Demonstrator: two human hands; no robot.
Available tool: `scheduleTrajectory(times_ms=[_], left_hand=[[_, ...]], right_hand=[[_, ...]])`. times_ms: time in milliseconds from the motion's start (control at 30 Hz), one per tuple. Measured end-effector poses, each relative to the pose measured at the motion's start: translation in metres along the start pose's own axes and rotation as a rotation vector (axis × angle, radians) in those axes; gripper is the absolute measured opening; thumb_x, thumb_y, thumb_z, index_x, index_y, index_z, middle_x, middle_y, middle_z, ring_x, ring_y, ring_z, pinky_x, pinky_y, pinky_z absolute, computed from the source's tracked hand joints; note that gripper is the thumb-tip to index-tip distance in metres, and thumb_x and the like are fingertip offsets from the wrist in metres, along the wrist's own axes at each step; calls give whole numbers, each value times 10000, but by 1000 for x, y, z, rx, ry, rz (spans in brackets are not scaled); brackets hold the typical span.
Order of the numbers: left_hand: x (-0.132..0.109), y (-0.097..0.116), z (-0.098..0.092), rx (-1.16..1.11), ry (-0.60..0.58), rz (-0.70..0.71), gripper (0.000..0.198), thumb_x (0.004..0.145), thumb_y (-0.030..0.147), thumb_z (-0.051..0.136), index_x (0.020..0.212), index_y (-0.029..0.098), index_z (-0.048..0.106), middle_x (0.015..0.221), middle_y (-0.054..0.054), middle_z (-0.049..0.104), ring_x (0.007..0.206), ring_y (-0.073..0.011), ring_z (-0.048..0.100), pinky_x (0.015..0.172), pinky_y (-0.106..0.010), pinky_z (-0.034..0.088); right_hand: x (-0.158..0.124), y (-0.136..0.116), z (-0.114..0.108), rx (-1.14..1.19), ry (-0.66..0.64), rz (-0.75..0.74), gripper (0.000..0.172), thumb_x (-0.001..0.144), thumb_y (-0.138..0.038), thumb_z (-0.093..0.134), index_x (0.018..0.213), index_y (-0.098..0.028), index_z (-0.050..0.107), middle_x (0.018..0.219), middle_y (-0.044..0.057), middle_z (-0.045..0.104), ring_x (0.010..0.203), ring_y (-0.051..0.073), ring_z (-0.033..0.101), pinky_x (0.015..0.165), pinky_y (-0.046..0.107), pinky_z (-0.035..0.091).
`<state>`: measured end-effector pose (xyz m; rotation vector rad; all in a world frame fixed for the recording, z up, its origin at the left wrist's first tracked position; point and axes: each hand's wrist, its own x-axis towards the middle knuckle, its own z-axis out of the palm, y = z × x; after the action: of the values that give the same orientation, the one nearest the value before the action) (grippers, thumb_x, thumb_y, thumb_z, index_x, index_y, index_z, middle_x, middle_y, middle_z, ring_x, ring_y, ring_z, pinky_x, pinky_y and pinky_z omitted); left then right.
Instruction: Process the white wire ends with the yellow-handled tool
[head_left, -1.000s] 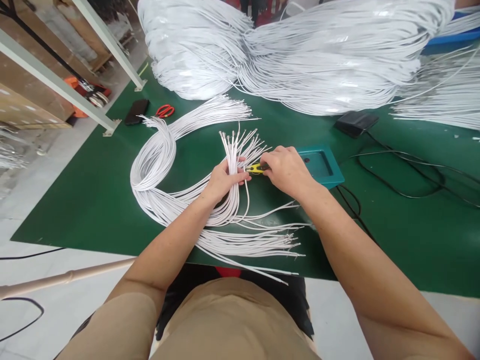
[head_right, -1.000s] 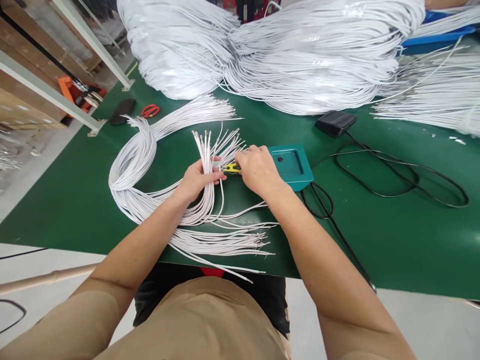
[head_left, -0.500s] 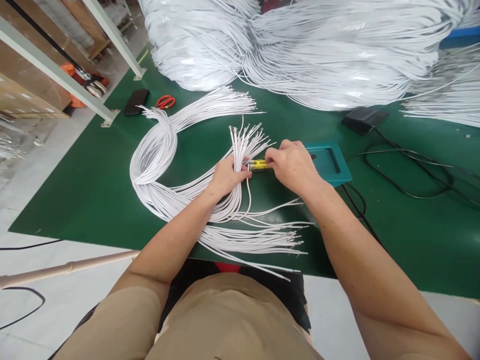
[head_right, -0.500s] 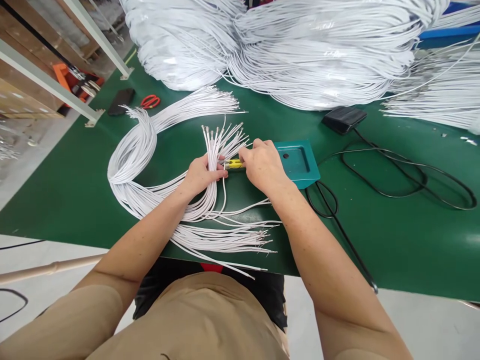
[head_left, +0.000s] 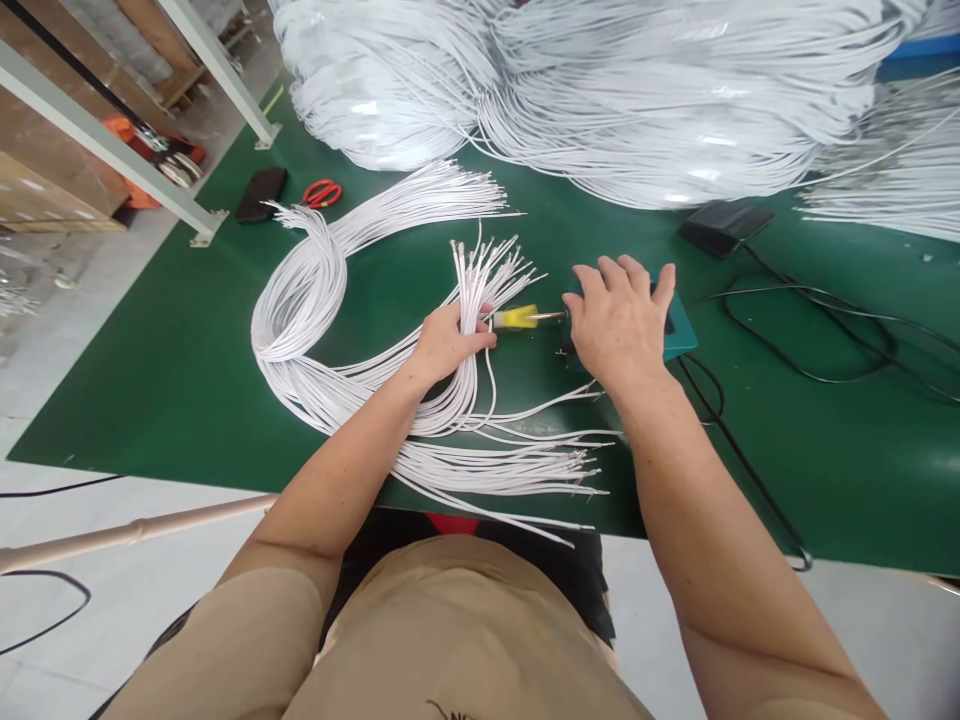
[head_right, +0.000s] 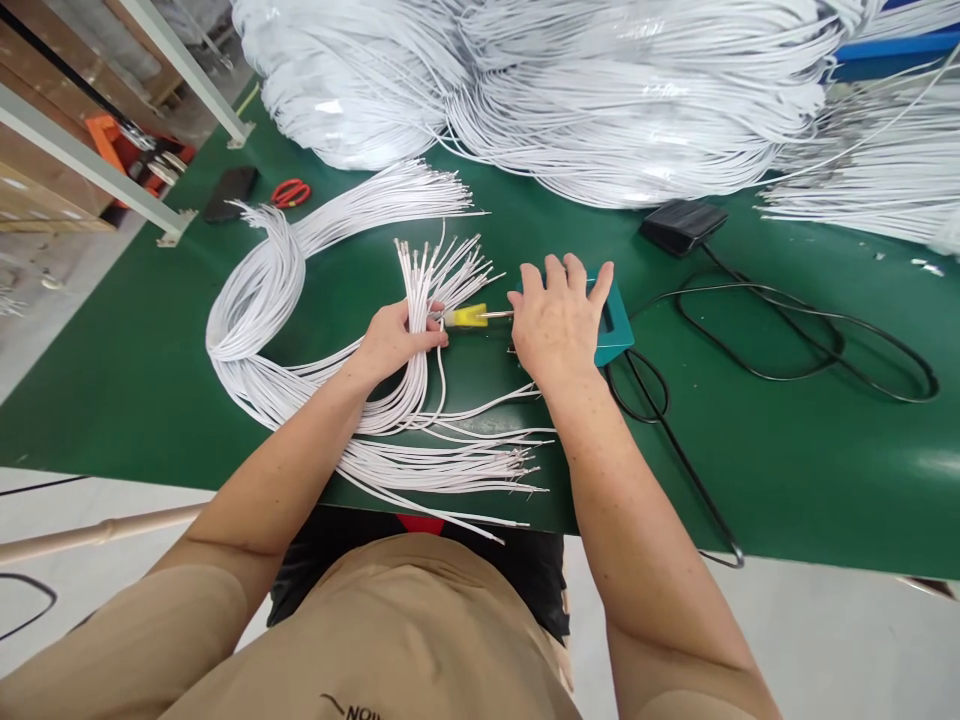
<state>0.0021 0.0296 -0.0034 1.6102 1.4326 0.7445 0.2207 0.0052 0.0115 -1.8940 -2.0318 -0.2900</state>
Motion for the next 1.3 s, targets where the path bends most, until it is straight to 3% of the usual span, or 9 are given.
scheduleTrajectory(times_ms=[167,233,367,567,700,833,1000,1067,1300], left_hand=[[-6,0,-5,-120,37,19,370,651,268,751,1005,170,704,876,-23,709,824,-190,646,822,-329,458],[-9,0,-6,-235,9,45,452,656,286,772,1085,176,681,849,-7,687,768,-163,642,782,-306,466],[-12,3,-7,-448,-89,74,574,669,288,791,1209,185,624,827,20,643,754,-136,652,800,-287,490],[-13,4,-6,-463,-114,125,538,667,280,817,1167,181,645,817,24,643,735,-118,642,797,-278,499],[-13,3,-5,-495,-124,141,534,667,256,816,1169,186,646,782,30,655,728,-123,665,816,-289,515],[-13,3,-5,-523,-144,95,499,667,235,810,1139,167,660,738,26,665,694,-117,666,723,-249,507],[-13,6,-4,-675,-191,-84,476,638,212,816,1080,101,679,693,6,662,659,-127,672,650,-238,490],[-12,7,-4,-697,-213,-118,477,630,196,818,1072,84,678,689,1,665,660,-126,675,657,-236,493],[-9,3,-2,-567,-105,-101,477,643,210,811,1085,117,658,727,15,674,693,-156,719,659,-243,521]], right_hand=[[-6,-8,-14,131,45,-77,365,995,-288,380,1250,-151,602,1322,171,609,1261,325,495,1081,551,311],[-16,-19,-23,263,1,-199,347,1001,-287,376,1167,-148,647,1190,150,675,1110,279,568,962,432,418],[-38,-45,-34,404,-131,-484,352,1003,-272,386,929,-153,709,901,104,718,849,227,590,789,358,443],[-21,-48,-26,617,-10,-98,254,961,-208,452,1015,-136,689,1005,122,696,895,206,608,777,313,461],[-1,-47,-17,726,-86,-64,160,901,-185,543,942,-169,697,921,65,710,792,173,605,724,291,450],[3,-49,-8,603,-40,-184,179,914,-171,521,803,-164,661,828,58,676,765,175,563,692,298,415],[4,-42,3,279,66,-632,327,986,-138,348,841,-147,641,806,95,614,792,216,481,737,353,377],[4,-39,6,219,83,-712,326,991,-140,343,870,-143,646,807,92,609,794,218,469,730,350,366],[13,-29,3,91,1,-451,194,944,-182,465,975,-134,651,966,115,678,947,260,530,928,404,346]])
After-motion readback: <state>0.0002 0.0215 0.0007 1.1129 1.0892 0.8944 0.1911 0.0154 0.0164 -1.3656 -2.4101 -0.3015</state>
